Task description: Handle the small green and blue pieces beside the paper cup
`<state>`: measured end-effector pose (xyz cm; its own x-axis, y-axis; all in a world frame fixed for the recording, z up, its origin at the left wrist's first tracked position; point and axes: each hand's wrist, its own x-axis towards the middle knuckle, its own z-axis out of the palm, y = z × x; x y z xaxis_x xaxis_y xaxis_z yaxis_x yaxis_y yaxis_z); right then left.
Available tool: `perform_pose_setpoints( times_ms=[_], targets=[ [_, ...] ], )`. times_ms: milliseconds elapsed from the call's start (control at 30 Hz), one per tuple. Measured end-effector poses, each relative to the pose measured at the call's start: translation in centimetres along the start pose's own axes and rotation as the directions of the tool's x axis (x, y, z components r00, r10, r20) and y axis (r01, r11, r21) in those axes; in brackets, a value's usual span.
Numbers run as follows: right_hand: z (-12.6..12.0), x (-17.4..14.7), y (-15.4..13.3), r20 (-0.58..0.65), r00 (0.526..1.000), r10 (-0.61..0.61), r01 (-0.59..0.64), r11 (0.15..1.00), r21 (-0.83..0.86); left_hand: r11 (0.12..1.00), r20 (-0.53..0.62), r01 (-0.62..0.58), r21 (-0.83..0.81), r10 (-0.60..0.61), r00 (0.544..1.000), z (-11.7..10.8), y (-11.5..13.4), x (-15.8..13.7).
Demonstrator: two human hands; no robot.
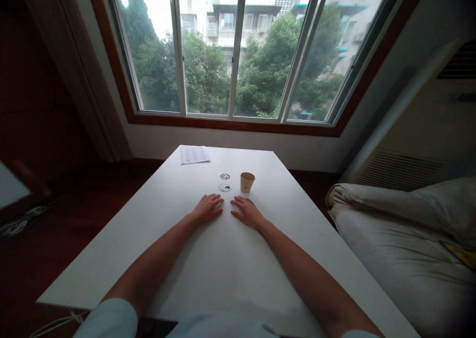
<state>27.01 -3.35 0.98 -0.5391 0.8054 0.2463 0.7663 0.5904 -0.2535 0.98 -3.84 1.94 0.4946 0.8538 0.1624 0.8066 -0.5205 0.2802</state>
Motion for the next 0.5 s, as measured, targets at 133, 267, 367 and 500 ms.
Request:
perform_pose_setpoints(
  times_ms=[133, 267, 367, 500],
  targets=[
    [0.04, 0.01, 0.07, 0.002, 1.000, -0.006, 0.006, 1.000, -0.002, 1.000, 0.006, 0.000, -0.002, 0.000, 1.000, 0.05, -0.04, 0.01],
    [0.02, 0.00, 0.08, 0.007, 1.000, -0.002, 0.002, 1.000, 0.001, 1.000, -0.007, -0.008, -0.001, 0.008, 1.000, 0.18, -0.15, 0.02],
    [0.07, 0.01, 0.09, 0.006, 1.000, -0.001, 0.001, 1.000, 0.003, 1.000, -0.008, -0.011, -0.001, 0.011, 1.000, 0.28, -0.23, 0.05],
    [0.14, 0.07, 0.11, 0.006, 1.000, 0.002, -0.002, 1.000, 0.002, 1.000, -0.011, -0.009, 0.000, 0.009, 1.000, 0.32, -0.28, 0.08]
  ],
)
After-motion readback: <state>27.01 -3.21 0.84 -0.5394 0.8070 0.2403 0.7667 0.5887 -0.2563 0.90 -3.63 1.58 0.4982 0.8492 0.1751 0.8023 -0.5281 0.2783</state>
